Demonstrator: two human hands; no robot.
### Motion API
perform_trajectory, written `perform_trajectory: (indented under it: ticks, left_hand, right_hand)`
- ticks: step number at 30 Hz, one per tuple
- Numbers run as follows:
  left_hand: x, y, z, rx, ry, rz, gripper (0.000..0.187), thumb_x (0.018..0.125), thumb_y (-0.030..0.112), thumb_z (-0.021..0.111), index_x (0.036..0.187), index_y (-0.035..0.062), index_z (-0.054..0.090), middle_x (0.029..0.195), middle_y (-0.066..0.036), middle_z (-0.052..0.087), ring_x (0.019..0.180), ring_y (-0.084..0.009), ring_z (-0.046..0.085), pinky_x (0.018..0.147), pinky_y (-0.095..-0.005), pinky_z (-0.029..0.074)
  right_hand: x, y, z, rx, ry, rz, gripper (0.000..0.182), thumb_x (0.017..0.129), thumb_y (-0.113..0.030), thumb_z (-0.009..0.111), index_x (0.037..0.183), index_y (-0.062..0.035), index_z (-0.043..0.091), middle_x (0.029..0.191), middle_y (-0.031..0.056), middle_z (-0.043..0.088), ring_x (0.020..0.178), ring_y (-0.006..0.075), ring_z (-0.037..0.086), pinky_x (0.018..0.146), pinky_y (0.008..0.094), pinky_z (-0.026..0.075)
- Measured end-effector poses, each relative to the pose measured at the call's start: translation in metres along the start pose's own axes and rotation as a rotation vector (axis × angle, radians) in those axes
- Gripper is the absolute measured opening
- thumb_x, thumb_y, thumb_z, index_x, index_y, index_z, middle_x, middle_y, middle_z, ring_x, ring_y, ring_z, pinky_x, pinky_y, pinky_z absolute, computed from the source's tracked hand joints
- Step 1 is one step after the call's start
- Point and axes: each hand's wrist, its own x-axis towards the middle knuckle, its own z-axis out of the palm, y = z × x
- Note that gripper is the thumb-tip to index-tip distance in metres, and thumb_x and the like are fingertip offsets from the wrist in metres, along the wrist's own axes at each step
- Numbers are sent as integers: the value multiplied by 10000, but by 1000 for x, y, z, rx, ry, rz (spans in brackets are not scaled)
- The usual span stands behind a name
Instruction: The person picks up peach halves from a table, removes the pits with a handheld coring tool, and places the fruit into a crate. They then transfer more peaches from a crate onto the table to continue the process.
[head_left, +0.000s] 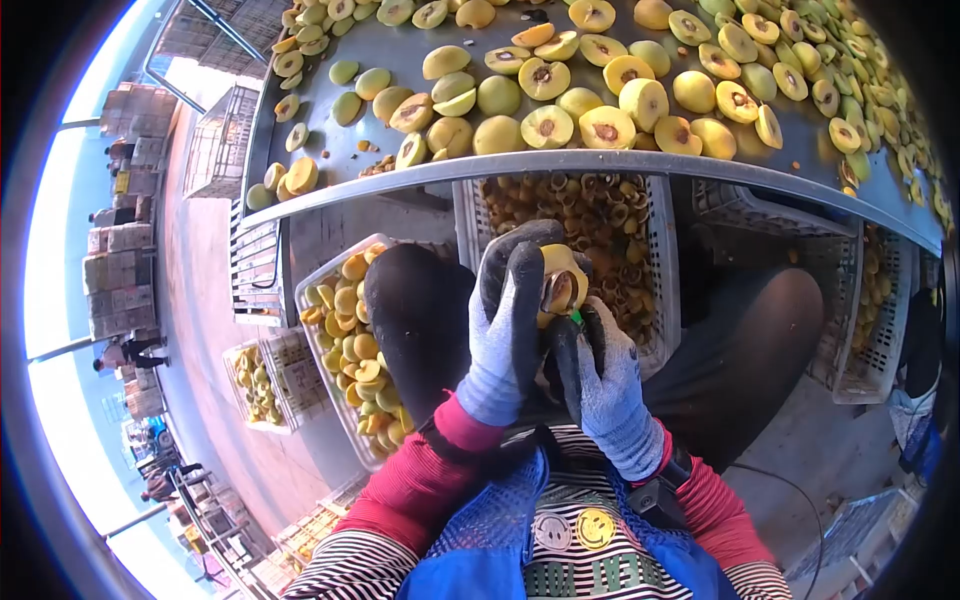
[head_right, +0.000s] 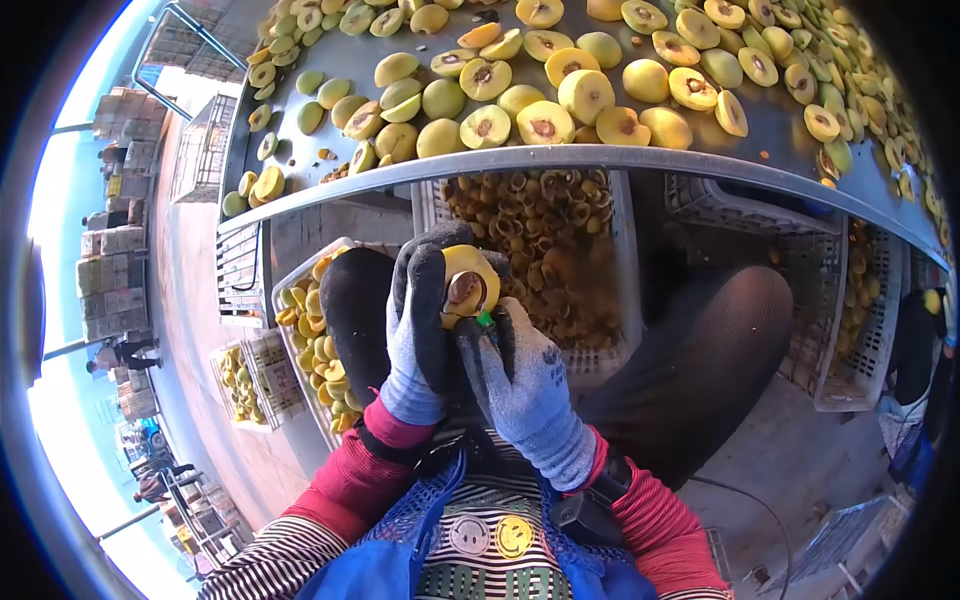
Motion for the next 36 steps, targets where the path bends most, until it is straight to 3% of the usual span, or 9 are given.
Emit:
perform_trajectory:
  ticks: [10,12,19,24,27,30,34,35,36]
  left_hand:
    - [-21,-11,1,327,41,169,315,962,238,489,1110,-26,576,1055,-96,612,909,-138,579,813,-280,474]
    - [-22,-8,5,201,42,63,287,950,203,495,1092,-30,584,1018,-96,621,885,-131,584,793,-274,479]
    - [-15,-1,1,407,-207,18,238,927,185,531,1025,-12,621,905,-66,629,836,-107,578,766,-246,465]
    - [-19,-4,-1,361,-273,12,248,937,214,527,1030,4,618,893,-56,613,819,-101,560,739,-261,471]
    - [-15,-3,-9,580,-460,309,216,902,177,567,1044,19,606,889,-67,601,813,-127,572,727,-282,480]
    - [-26,-2,-6,222,-294,-203,249,819,115,640,1047,28,593,885,-96,589,802,-188,588,728,-310,485]
    - [-45,-15,-35,685,-121,292,399,978,344,391,1119,13,564,966,-56,617,870,-160,600,758,-303,475]
    - [-44,-15,-56,186,96,-10,347,998,299,398,1096,17,574,1009,-96,617,903,-179,609,798,-315,516]
    - [-49,-18,-85,14,264,143,349,993,299,400,1093,22,589,1001,-96,620,885,-175,614,779,-318,529]
  right_hand:
    - [-22,-1,-15,42,-126,35,372,875,-44,559,1194,117,455,1005,291,561,856,399,582,732,418,465]
    - [-32,13,-17,-402,-59,-468,381,832,15,596,1187,93,483,1101,278,539,910,395,567,772,416,468]
    - [-61,31,-7,-369,-74,-382,381,835,5,610,1197,58,501,1138,248,523,985,354,553,845,423,452]
    - [-43,-22,-25,964,-221,845,301,969,-321,475,1023,-35,553,713,83,566,501,150,517,449,268,422]
    - [-42,-18,-25,1685,-532,990,395,965,-462,412,927,-87,530,542,-10,435,354,75,354,330,211,285]
    - [-44,-13,-16,2169,-671,984,449,953,-520,388,896,-92,510,527,-23,384,368,57,347,341,198,306]
    - [-36,-9,-12,2252,-769,748,455,948,-531,399,896,-89,499,532,-26,397,366,50,342,334,191,300]
    - [-37,-7,-13,2247,-722,820,444,956,-515,394,886,-88,492,545,-25,396,378,46,338,335,190,290]
    - [-40,-4,-15,2245,-726,809,444,956,-515,394,886,-88,492,545,-25,396,378,46,338,335,190,290]
